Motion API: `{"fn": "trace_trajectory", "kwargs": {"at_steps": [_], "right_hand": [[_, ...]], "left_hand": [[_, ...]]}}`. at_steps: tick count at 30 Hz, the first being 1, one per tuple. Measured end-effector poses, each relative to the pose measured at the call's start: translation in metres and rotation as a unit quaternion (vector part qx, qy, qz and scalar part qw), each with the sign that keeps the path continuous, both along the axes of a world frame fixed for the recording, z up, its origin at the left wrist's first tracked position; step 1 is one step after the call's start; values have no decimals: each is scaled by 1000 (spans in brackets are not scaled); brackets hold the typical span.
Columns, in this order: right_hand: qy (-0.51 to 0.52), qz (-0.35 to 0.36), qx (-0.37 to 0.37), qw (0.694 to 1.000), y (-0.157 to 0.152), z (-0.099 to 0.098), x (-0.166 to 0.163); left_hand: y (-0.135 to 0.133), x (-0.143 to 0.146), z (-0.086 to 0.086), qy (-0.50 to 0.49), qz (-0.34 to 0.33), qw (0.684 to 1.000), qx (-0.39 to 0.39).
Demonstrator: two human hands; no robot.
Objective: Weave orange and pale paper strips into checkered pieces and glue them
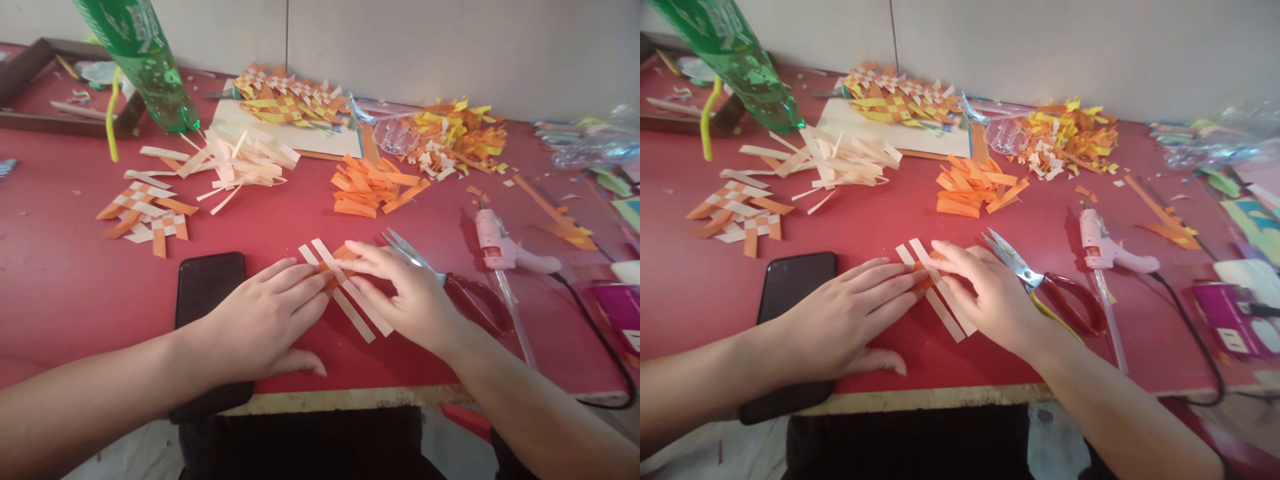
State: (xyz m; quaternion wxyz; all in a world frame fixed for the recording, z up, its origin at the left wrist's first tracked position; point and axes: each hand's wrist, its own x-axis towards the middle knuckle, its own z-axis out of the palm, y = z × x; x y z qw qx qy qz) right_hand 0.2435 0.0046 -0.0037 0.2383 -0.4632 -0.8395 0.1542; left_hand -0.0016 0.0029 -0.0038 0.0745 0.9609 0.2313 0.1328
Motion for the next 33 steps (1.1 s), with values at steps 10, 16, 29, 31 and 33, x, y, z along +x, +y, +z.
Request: {"fn": "trace_trajectory", "kwargs": {"at_steps": [10,16,29,31,33], "right_hand": [[-8,48,24,998,3,-3,-1],[12,40,50,998,2,-6,-4],[-11,24,21,999,-2,-8,-5],[-10,24,17,1000,-3,-8,-6],[-9,25,20,999,-3,-8,-6]], "left_hand": [[-2,1,1,0,12,1000,-13],[-1,2,1,-3,17,1000,-1],[-3,3,0,11,32,999,18],[-3,4,1,20,39,999,21],[-2,3,1,20,41,999,28]]}}
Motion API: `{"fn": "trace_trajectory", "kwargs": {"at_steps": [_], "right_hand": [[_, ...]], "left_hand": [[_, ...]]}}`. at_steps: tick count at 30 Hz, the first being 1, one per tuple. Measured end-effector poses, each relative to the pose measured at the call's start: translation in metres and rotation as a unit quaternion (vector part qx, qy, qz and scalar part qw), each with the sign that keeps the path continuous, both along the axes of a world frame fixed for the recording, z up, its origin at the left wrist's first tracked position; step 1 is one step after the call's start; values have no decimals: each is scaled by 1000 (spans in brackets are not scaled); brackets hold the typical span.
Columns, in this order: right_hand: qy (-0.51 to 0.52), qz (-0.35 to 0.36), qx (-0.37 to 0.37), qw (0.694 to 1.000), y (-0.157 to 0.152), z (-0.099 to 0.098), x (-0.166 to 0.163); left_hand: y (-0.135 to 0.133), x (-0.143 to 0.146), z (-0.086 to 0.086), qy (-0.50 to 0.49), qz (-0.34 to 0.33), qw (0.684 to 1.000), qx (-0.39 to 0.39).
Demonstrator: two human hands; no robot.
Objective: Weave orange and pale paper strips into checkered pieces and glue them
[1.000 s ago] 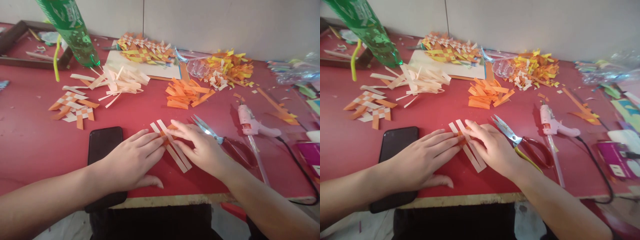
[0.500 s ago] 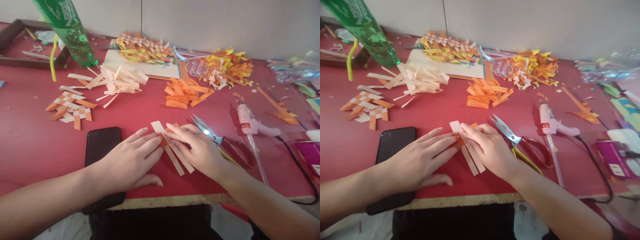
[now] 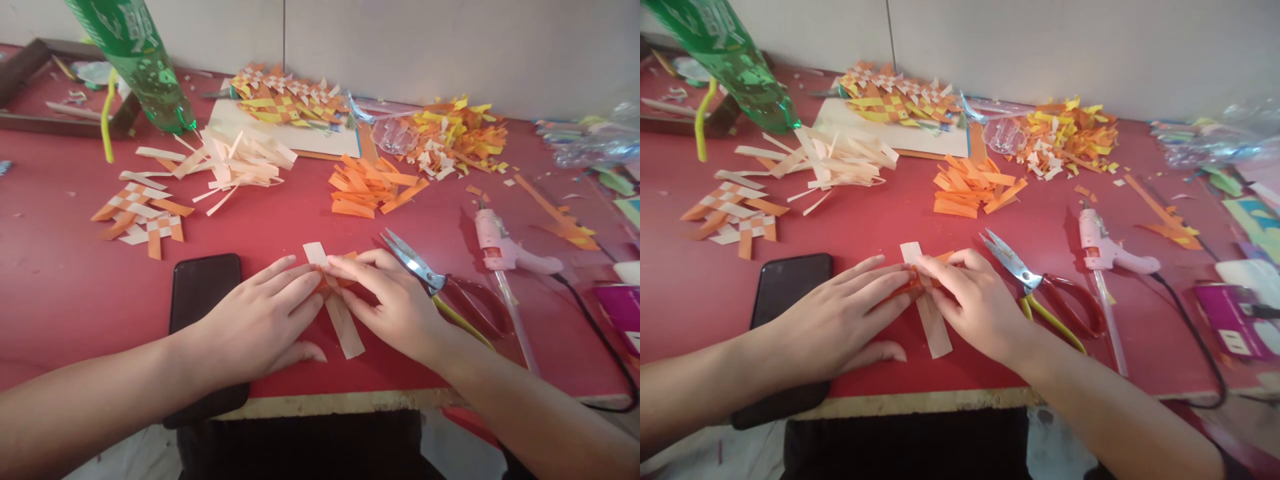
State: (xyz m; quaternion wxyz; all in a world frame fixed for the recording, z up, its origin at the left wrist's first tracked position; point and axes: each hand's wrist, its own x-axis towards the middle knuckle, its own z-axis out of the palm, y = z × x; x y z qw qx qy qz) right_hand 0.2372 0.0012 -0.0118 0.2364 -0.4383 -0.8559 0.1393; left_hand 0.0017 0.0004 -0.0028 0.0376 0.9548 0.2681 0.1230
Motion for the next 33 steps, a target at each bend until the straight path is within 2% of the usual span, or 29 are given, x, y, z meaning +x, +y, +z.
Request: {"fn": "trace_trajectory", "kwargs": {"at_steps": [8,15,23,33], "right_hand": [[1,5,23,1000,0,3,-3],[3,-3,52,999,1,2,-5],[15,-7,54,998,0,1,-6],[17,-10,50,999,-1,1,-6]], "left_hand": [[0,-1,1,-33,-18,999,22],[-1,0,1,-18,-20,1000,14],[0,-1,2,-21,-32,999,9],[-1,0,-1,4,-11,1000,-20]]}}
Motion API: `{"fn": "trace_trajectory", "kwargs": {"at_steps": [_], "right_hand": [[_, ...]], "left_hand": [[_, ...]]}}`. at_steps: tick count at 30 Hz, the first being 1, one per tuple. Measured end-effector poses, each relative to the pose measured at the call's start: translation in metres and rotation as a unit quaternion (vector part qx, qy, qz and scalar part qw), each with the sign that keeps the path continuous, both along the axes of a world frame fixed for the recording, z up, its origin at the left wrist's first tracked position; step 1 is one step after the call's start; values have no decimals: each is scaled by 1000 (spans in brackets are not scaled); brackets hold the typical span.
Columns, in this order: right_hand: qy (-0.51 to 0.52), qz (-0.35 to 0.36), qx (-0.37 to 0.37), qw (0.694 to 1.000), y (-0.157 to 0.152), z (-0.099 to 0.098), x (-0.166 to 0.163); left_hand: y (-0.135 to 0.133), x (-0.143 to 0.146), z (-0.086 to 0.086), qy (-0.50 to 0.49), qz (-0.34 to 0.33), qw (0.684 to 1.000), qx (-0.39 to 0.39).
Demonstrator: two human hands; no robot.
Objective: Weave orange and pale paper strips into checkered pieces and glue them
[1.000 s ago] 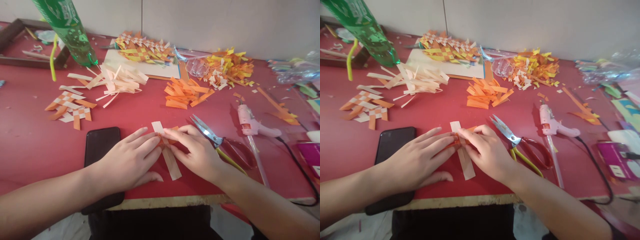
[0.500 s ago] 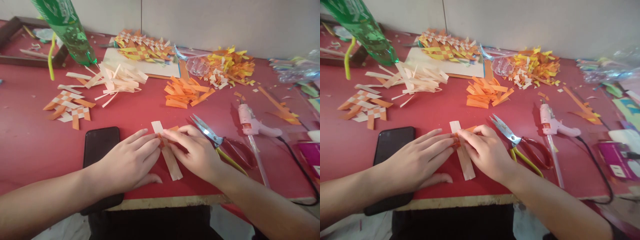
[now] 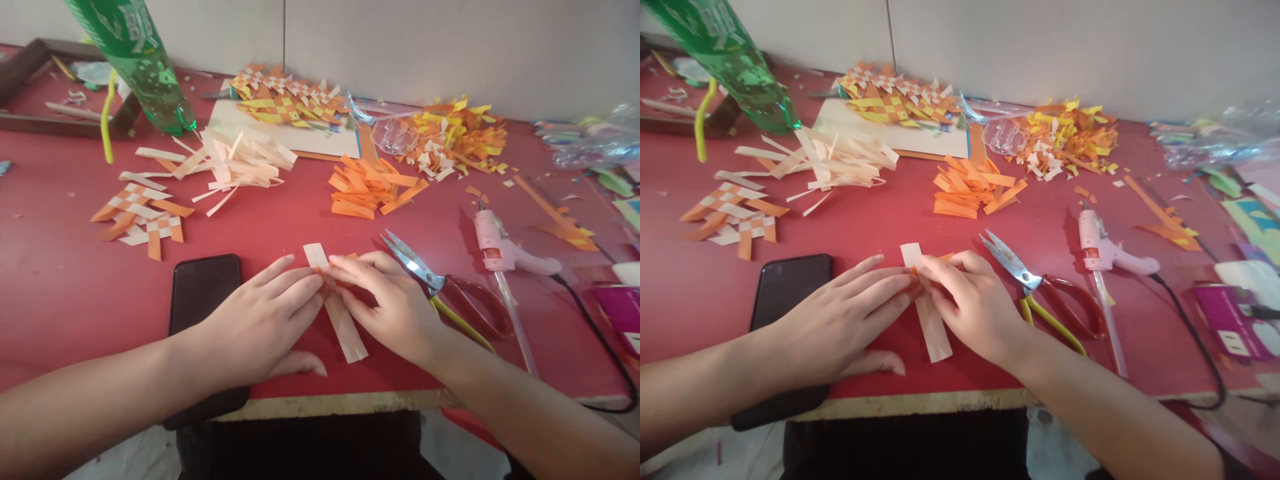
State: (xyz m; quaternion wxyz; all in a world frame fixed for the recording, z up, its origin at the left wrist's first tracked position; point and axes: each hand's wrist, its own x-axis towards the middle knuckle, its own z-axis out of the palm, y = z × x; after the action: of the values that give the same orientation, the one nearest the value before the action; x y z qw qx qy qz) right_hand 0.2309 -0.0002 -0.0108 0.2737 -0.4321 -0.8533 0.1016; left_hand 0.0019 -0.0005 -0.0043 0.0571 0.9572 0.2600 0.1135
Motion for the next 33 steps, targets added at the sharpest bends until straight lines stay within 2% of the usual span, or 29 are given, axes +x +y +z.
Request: {"fn": "trace_trajectory", "kwargs": {"at_steps": [8,18,28,31,33], "right_hand": [[-5,-2,-22,1000,0,3,-1],[-3,0,-8,1000,1,2,-1],[-4,6,-17,1000,3,-1,1],[-4,0,-19,1000,4,8,4],[9,-35,-17,999,1,24,9]], "left_hand": [[0,0,0,-8,11,1000,-12],[1,2,0,-13,3,1000,14],[1,3,1,-23,4,1000,-4],[1,2,2,-18,3,1000,2],[1,2,1,-18,1,1000,4]]}}
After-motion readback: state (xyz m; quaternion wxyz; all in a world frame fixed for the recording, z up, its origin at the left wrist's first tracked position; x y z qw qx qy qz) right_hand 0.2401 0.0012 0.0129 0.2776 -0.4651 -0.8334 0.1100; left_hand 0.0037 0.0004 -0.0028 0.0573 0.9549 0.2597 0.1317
